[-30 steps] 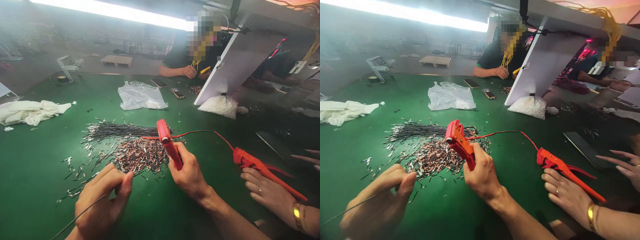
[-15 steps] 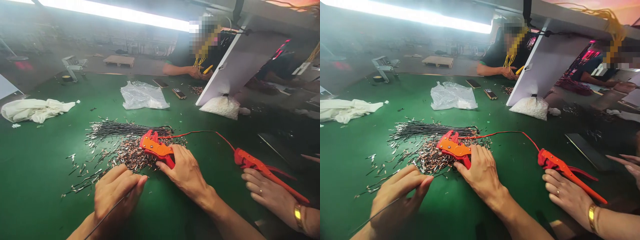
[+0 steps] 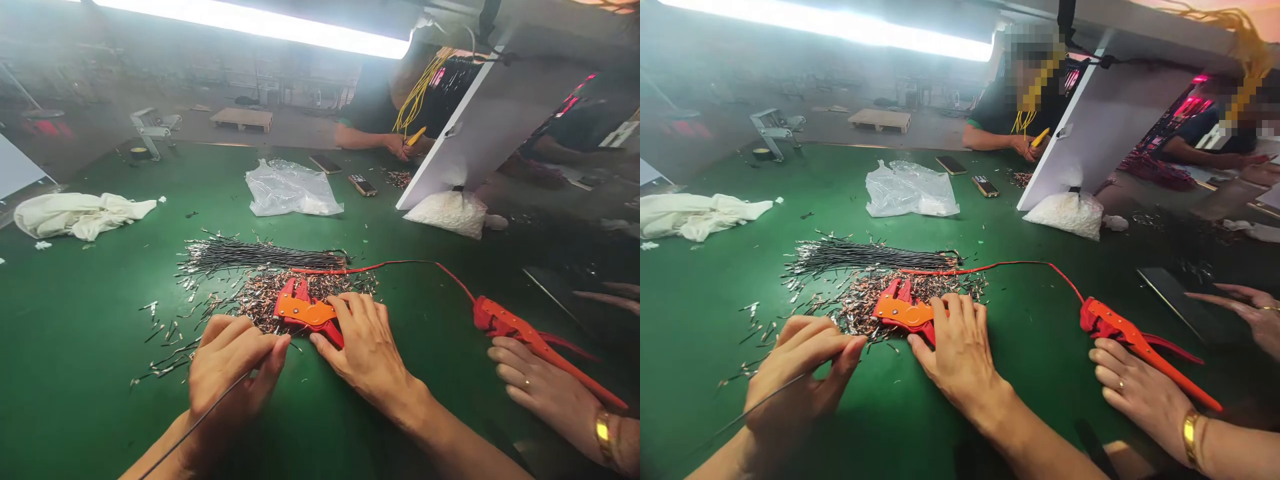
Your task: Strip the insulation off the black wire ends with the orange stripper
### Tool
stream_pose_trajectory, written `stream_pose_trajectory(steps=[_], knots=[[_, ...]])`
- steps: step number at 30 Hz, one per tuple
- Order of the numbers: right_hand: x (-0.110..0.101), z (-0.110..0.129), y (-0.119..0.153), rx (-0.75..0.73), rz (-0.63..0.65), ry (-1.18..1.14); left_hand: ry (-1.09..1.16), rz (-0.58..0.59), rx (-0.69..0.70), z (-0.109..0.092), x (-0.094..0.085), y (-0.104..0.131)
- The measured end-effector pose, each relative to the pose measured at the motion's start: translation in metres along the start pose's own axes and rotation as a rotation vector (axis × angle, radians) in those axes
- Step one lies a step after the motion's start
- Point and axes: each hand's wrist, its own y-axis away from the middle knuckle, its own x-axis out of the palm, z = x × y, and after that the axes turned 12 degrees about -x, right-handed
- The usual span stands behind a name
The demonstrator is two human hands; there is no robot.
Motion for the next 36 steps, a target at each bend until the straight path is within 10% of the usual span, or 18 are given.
stream_pose_trajectory(steps=[8,14,23,31,36], knots=[[-0.018,-0.004,-0.003,-0.205,-0.710,-0.009,-0.011,-0.020,0.008,-0.002,0.000,-0.001],[-0.024,-0.004,-0.003,-0.300,-0.921,-0.001,0.033,0.037,-0.009,-0.002,-0.002,-0.001],[-0.028,-0.001,-0.003,-0.341,-0.753,-0.127,0.001,0.021,0.021,-0.006,0.001,0.000],[-0.035,-0.006,-0.009,0.281,-0.233,-2.017,-0.019,0.016,-0.009,-0.004,0.002,0.000],[-0.039,-0.008,-0.014,0.260,-0.056,-2.351,-0.037,0.018,0.001,-0.003,0.001,-0.001]])
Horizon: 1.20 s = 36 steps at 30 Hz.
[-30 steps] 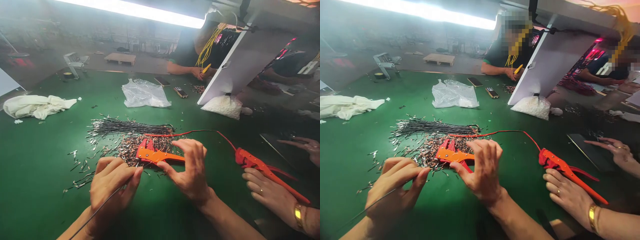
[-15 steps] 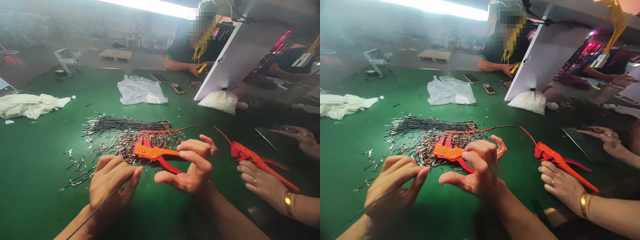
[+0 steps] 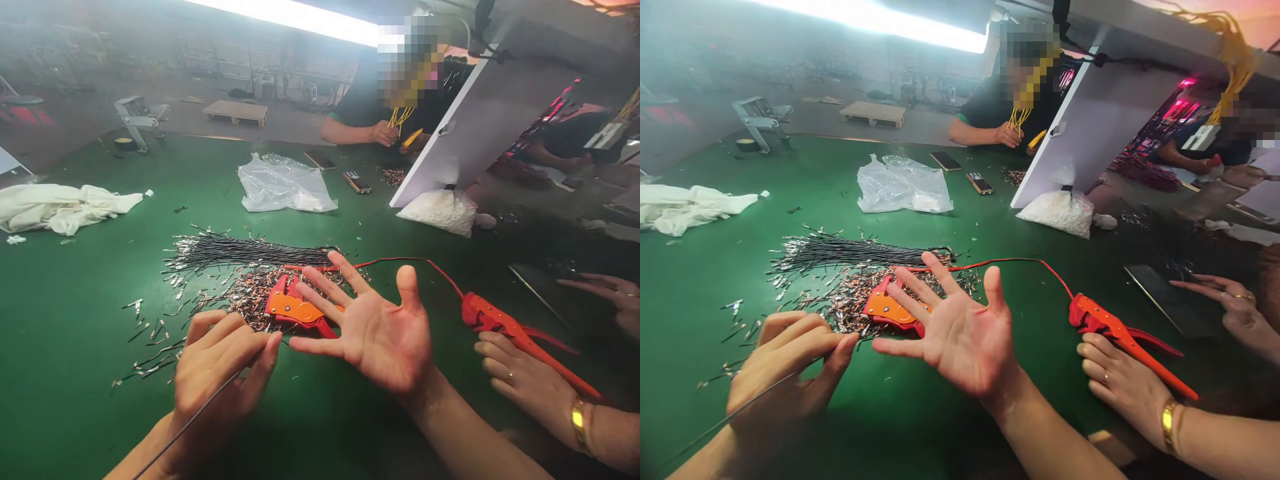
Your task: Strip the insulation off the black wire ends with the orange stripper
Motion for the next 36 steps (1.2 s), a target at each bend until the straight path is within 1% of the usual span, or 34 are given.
stream_pose_trajectory(steps=[2,6,10,12,15,18,20,23,25,27,32,36], knots=[[0.001,-0.001,0.000,0.035,0.040,0.057,-0.009,-0.003,0.013,0.001,0.000,-0.001],[0.003,-0.003,0.001,0.062,0.037,0.153,-0.003,-0.014,0.017,0.002,0.003,-0.001],[0.003,-0.003,0.001,0.027,0.057,0.070,-0.010,-0.012,0.018,0.004,0.003,0.000],[0.003,-0.003,0.001,0.002,0.047,0.027,-0.036,-0.017,0.027,0.004,0.003,-0.001],[0.001,-0.003,0.001,-0.059,0.027,0.048,-0.050,-0.018,0.028,0.003,0.002,-0.003],[-0.001,-0.005,0.002,-0.110,-0.052,0.163,-0.037,-0.020,0.036,0.002,0.003,-0.005],[-0.003,-0.006,0.003,-0.145,-0.159,0.212,-0.023,-0.018,0.030,0.003,0.003,-0.004],[-0.006,-0.005,0.003,-0.192,-0.314,0.209,-0.004,-0.016,0.005,0.004,0.004,0.000],[-0.008,-0.003,0.003,-0.201,-0.353,0.193,-0.005,-0.021,0.004,0.004,0.005,0.002],[-0.009,0.001,0.003,-0.200,-0.332,0.169,-0.014,-0.017,0.007,0.004,0.005,0.002],[-0.008,0.003,0.002,-0.116,-0.166,0.105,-0.010,-0.018,0.006,0.004,0.005,0.000],[-0.001,0.002,0.000,-0.120,-0.121,0.209,-0.019,-0.001,0.018,0.003,0.004,-0.001]])
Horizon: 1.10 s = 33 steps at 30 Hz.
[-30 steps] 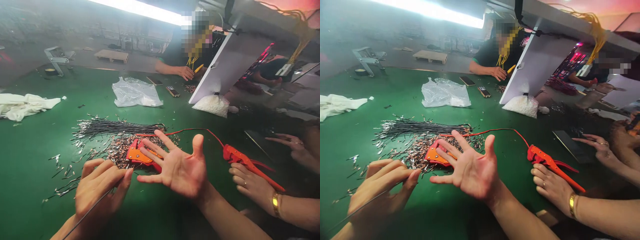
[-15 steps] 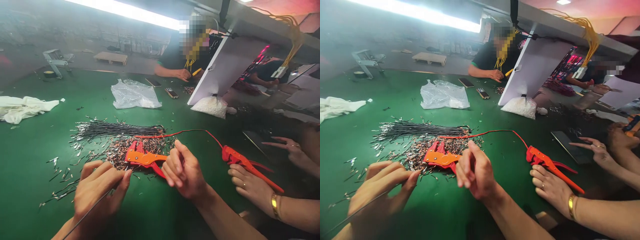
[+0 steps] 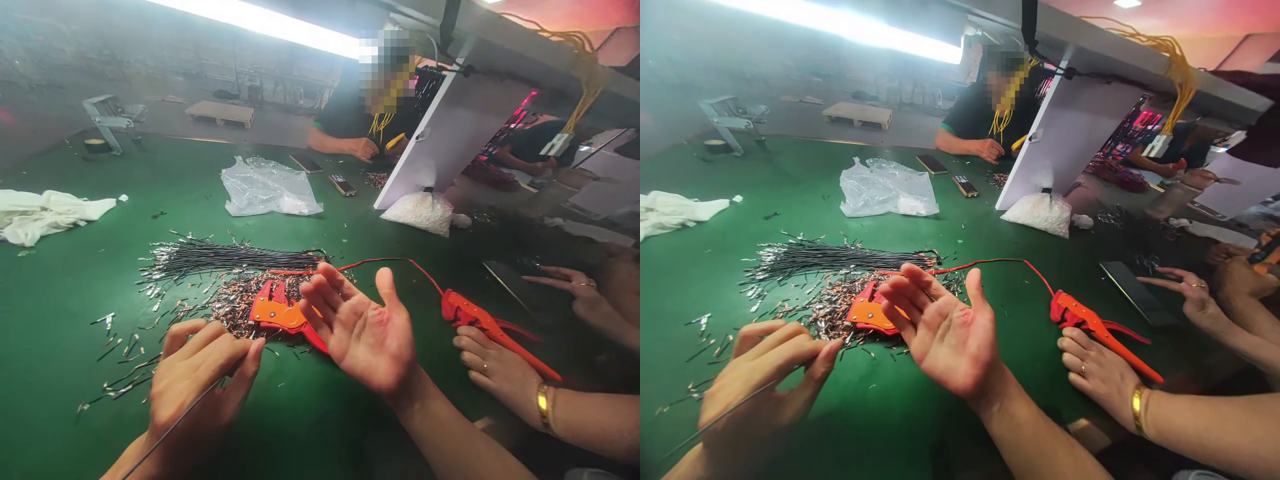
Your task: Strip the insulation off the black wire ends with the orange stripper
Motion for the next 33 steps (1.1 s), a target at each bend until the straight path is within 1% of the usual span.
stream_pose_trajectory(steps=[4,6,10,12,14,17,19,22,24,29,31,33], knots=[[0.003,0.000,0.000,-0.001,0.119,0.066,-0.016,0.013,0.015,-0.003,-0.001,-0.001],[0.003,0.001,0.001,-0.014,0.161,0.137,-0.019,0.016,0.017,-0.003,-0.001,-0.002],[0.002,0.002,0.000,-0.054,0.123,0.327,-0.032,0.024,0.030,0.002,0.000,0.000],[0.003,0.001,0.000,-0.049,0.097,0.347,-0.031,0.029,0.037,0.004,0.001,0.002],[0.003,0.000,-0.001,-0.045,0.054,0.277,-0.021,0.027,0.019,0.004,0.001,0.003],[0.001,-0.003,-0.001,-0.036,-0.031,0.078,-0.013,0.022,-0.009,0.002,0.001,0.002],[-0.002,-0.005,0.000,-0.042,-0.098,-0.019,-0.015,0.018,0.000,0.001,0.001,0.001],[-0.005,-0.006,0.002,-0.068,-0.223,-0.045,-0.006,0.011,-0.002,0.001,0.001,0.002],[-0.006,-0.004,0.002,-0.060,-0.272,-0.046,0.002,0.018,-0.008,0.001,0.001,0.003],[-0.006,0.003,0.000,-0.042,-0.275,-0.101,-0.004,0.030,-0.027,0.000,0.001,0.004],[-0.006,0.004,0.000,-0.028,-0.243,-0.105,0.002,0.028,-0.022,0.000,0.001,0.003],[-0.007,0.004,0.001,-0.018,-0.181,-0.062,0.006,0.030,-0.014,0.000,0.002,0.002]])
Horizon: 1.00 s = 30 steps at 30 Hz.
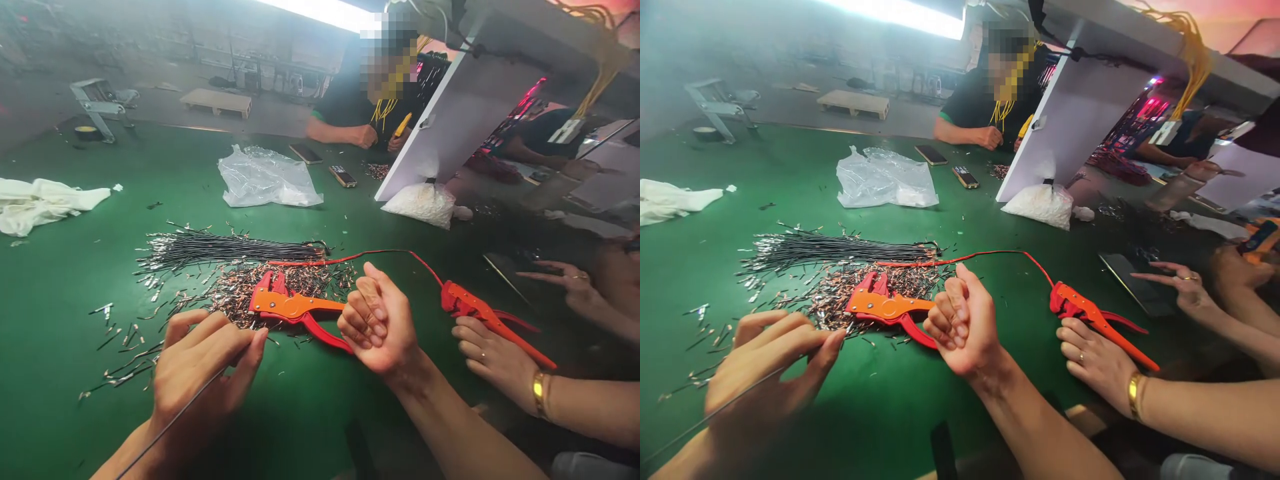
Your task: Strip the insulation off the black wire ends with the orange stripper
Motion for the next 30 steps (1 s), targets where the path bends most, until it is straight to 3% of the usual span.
stream_pose_trajectory(steps=[2,6,11,14,20,26,30], knots=[[-0.001,-0.002,0.001,-0.090,0.069,0.175,0.004,0.000,-0.005,0.001,0.001,-0.001],[-0.004,-0.004,0.004,-0.479,0.162,0.708,0.030,-0.012,-0.032,0.001,0.000,0.000],[-0.004,-0.002,0.004,-0.643,0.427,1.545,0.040,-0.037,-0.032,0.000,-0.002,0.001],[-0.002,-0.002,0.003,-0.611,0.509,1.792,0.043,-0.075,-0.064,0.001,-0.004,0.001],[-0.002,0.002,0.010,-0.323,0.657,2.050,0.083,-0.205,-0.200,0.010,-0.001,0.005],[-0.015,-0.002,0.011,-0.334,0.605,2.254,0.206,-0.222,-0.466,0.015,0.004,0.007],[-0.022,-0.005,0.009,-0.299,0.628,2.260,0.218,-0.247,-0.493,0.015,0.003,0.006]])
